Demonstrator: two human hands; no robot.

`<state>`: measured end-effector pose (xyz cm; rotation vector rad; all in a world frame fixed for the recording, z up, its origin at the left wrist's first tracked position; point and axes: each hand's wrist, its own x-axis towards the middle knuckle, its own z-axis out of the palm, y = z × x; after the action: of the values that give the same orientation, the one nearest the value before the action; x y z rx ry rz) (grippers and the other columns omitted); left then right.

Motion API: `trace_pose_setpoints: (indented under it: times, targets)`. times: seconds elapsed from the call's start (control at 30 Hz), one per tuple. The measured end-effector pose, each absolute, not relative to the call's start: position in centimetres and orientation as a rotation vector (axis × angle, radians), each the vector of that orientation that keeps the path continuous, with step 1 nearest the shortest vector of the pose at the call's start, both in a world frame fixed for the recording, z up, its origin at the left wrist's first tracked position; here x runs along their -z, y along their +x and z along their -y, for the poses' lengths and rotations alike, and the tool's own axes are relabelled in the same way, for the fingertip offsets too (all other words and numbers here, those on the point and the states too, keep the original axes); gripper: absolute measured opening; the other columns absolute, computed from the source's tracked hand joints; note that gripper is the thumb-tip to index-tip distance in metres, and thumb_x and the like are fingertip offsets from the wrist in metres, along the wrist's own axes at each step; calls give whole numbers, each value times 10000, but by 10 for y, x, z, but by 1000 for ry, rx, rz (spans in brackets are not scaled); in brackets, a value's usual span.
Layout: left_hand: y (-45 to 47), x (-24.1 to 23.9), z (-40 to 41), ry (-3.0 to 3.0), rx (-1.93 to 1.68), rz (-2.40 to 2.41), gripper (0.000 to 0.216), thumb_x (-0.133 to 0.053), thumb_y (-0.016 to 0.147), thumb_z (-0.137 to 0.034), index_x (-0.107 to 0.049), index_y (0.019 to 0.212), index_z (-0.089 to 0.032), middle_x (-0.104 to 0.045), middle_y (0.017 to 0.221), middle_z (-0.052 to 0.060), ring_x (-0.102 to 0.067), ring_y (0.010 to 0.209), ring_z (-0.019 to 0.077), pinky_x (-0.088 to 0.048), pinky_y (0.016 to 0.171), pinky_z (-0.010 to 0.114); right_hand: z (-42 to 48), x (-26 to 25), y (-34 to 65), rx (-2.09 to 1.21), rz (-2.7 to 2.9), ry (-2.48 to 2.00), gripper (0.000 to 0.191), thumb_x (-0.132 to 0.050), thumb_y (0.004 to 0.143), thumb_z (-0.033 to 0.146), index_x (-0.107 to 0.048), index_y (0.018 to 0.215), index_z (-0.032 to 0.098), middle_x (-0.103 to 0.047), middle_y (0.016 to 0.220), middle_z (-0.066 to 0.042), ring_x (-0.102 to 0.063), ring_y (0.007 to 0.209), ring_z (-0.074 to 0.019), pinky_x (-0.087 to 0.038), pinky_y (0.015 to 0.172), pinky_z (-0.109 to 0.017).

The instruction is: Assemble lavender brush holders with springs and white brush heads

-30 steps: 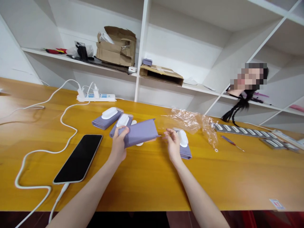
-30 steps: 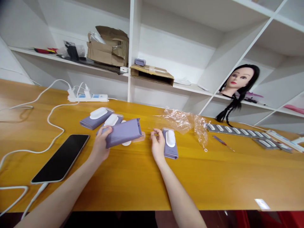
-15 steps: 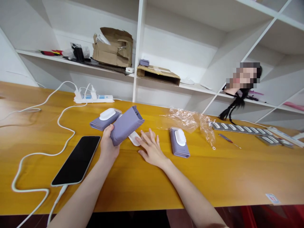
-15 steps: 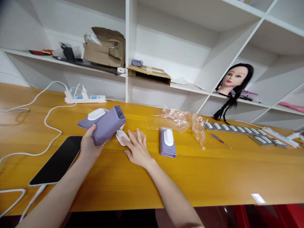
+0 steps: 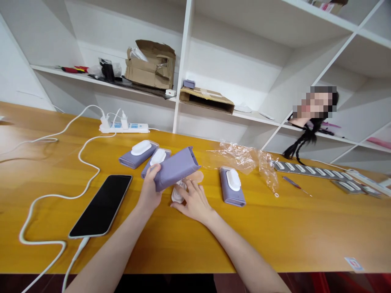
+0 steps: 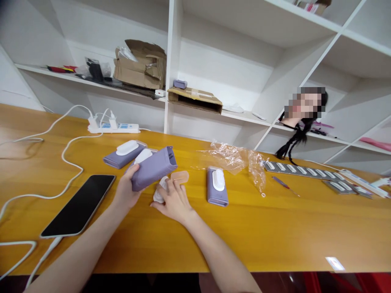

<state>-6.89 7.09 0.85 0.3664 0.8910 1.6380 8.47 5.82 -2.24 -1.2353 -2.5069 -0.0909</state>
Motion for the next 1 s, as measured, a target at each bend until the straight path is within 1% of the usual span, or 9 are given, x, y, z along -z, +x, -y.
trace_pose_setpoints:
  times: [0.2,0.27,0.33,0.43,0.5,0.7,0.8,0.9,1.0]
  targets:
    - [-73,-15,-62,535,-1405,-643,412,-623,615,-128,-537,1003,-236,-594,953,-15,-577,742,119,-492,595,236,-56,25,84,-50,2495,-1223,460,-584,724,543,-566,1036,205,-392,1317,-148,-498,1078,-320,-460,793,-457]
    - [-73,-16,-61,537,-1412,-645,518,-609,587,-62,-502,1049,-271,-598,998,-23,-599,782,120,-514,638,241,-56,25,84,-96,2474,-1227,312,-548,789,404,-555,1030,207,-411,1310,-130,-498,1090,-292,-457,824,-439]
    - [-74,-17,-63,524,-1436,-677,554,-611,596,-53,-478,1074,-302,-600,1025,-29,-620,792,121,-530,654,241,-56,25,85,-148,2441,-1228,304,-512,793,239,-513,1093,193,-414,1320,-124,-481,1120,-261,-441,871,-411]
    - [-75,-17,-67,487,-1470,-727,388,-606,674,-151,-506,1033,-260,-624,985,4,-645,705,123,-521,549,186,-55,24,88,-204,2439,-1239,538,-528,742,177,-385,1261,168,-478,1272,-139,-462,1130,-268,-414,900,-425]
    - [-76,-17,-70,433,-1496,-755,244,-575,718,-218,-541,959,-194,-642,899,37,-643,616,125,-485,448,156,-55,21,89,-213,2498,-1208,593,-535,743,182,-352,1307,177,-551,1187,-126,-467,1109,-268,-402,908,-443]
    - [-78,-21,-72,281,-1473,-815,221,-557,744,-302,-563,910,-156,-638,732,39,-614,497,126,-463,381,168,-52,6,112,-116,2606,-798,506,-515,775,183,-445,1276,201,-604,1132,-78,-488,1094,-228,-421,939,-407]
    - [-79,-21,-72,234,-1390,-828,272,-553,742,-359,-561,926,-159,-629,710,50,-599,475,127,-432,347,168,-54,-1,135,157,2456,-661,448,-551,770,232,-521,1216,252,-613,1151,-76,-485,1144,-288,-397,943,-524]
    - [-79,-20,-73,236,-1240,-841,348,-559,728,-428,-569,937,-150,-623,699,68,-592,475,137,-407,327,173,-61,-4,154,368,2306,-662,342,-609,738,243,-613,1078,284,-631,1129,-54,-373,1251,-382,-288,947,-691]
    - [-76,-17,-74,227,-1070,-864,365,-577,703,-470,-574,918,-174,-622,674,60,-585,471,142,-384,323,174,-69,-2,159,398,2271,-546,382,-618,726,184,-593,1101,254,-609,1175,-75,-425,1219,-369,-335,935,-690]
